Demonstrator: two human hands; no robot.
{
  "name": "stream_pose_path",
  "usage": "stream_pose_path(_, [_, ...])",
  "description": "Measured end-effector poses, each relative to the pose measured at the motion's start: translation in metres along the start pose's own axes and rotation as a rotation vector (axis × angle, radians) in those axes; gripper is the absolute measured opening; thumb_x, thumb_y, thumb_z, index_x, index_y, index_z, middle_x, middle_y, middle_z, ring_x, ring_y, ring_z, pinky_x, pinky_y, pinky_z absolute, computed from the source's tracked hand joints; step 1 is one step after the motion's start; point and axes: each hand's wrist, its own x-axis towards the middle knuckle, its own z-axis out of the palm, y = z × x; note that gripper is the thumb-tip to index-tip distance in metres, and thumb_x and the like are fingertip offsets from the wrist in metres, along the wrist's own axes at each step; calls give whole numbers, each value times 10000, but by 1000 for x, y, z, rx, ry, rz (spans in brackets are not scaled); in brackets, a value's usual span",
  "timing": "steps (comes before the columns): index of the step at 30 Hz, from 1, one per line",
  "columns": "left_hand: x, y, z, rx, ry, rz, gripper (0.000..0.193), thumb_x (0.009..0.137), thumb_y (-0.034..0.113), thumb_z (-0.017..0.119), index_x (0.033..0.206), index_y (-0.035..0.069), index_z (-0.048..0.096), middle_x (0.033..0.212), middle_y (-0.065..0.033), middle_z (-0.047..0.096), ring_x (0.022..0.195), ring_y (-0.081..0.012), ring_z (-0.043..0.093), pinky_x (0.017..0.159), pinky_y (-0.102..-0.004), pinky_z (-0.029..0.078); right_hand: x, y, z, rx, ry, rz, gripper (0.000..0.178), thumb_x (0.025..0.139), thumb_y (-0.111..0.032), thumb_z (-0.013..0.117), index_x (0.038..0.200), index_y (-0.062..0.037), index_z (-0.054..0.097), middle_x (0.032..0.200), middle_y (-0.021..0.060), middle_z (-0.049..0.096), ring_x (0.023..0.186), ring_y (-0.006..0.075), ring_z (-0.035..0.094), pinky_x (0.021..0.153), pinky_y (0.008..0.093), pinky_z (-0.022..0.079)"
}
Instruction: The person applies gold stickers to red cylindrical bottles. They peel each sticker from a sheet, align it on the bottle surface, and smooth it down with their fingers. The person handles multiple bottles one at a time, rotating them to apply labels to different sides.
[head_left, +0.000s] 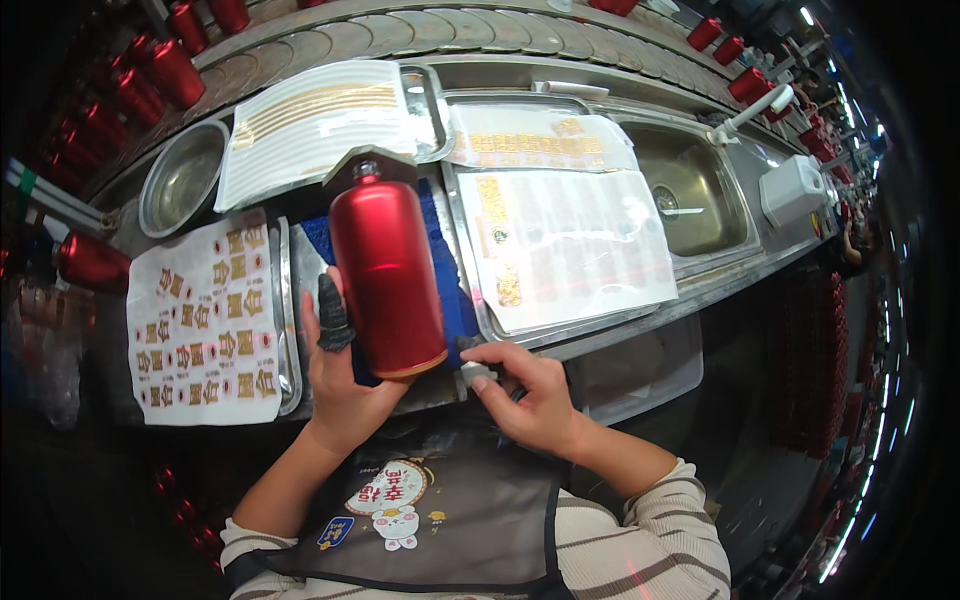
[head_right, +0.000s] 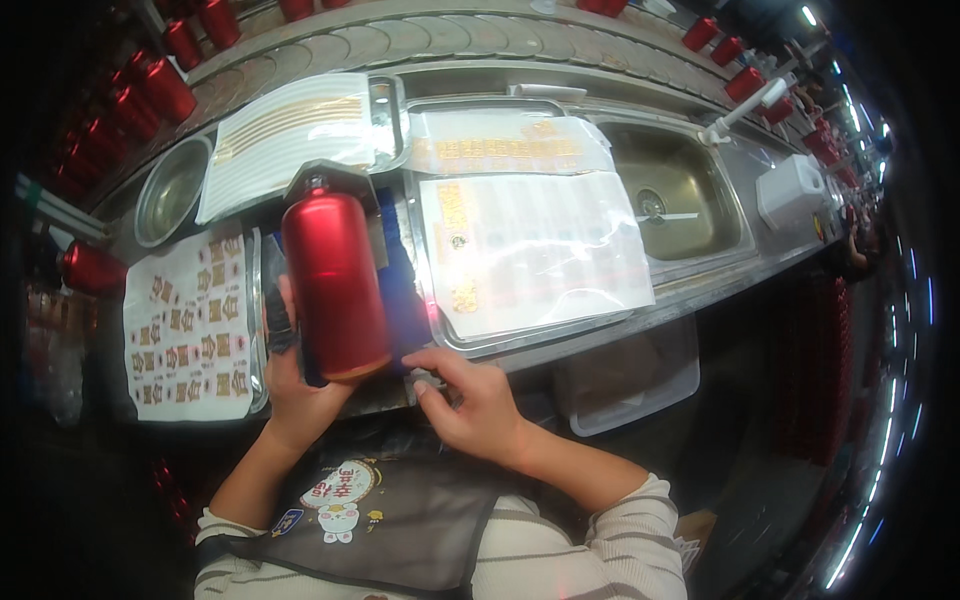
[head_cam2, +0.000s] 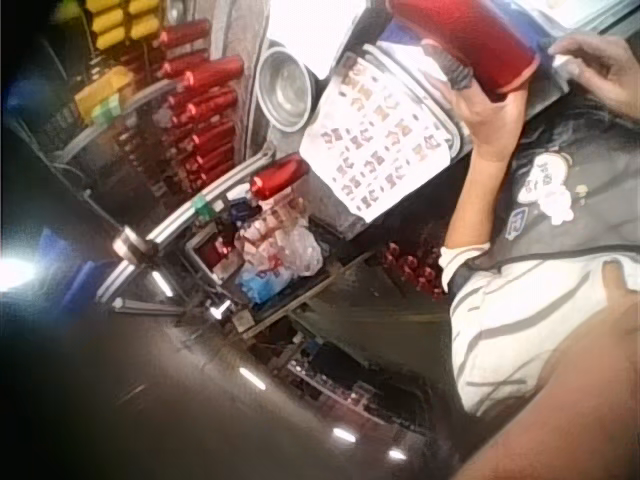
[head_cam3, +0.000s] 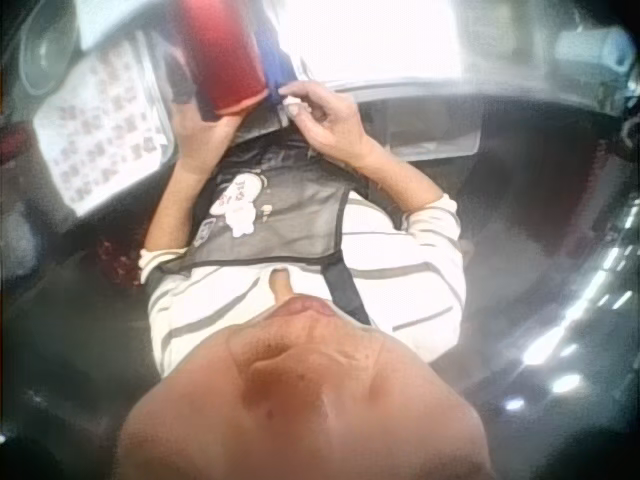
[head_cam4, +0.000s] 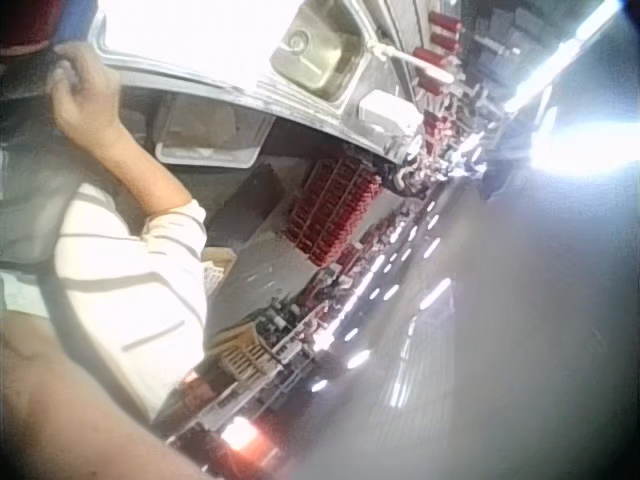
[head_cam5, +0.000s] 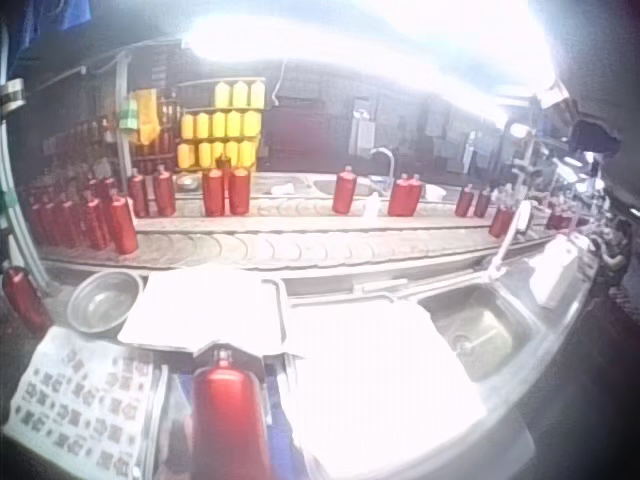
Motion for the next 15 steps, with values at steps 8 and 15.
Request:
stream_pose_path(8, [-1,-4,-5,9,-22,-30,1147,663,226,927,1514,-91,226,1509,-250,390,1359,-358,434,1146,-419,294,158,138,-106,-633,321,-6,223,828,-126,682,1040,-79,729,923,131,695,816,308,661,751,378,518])
stream_pose_path(15, [-4,-7,-5,7,-30,-63,1183,649,258,936,1517,-89,210,1502,-247,398,1326,-354,462,1119,-458,328,265,218,-173,-1026,-16,392,396,847,-237,629,1230,-139,656,1216,201,577,1105,381,604,939,466,483])
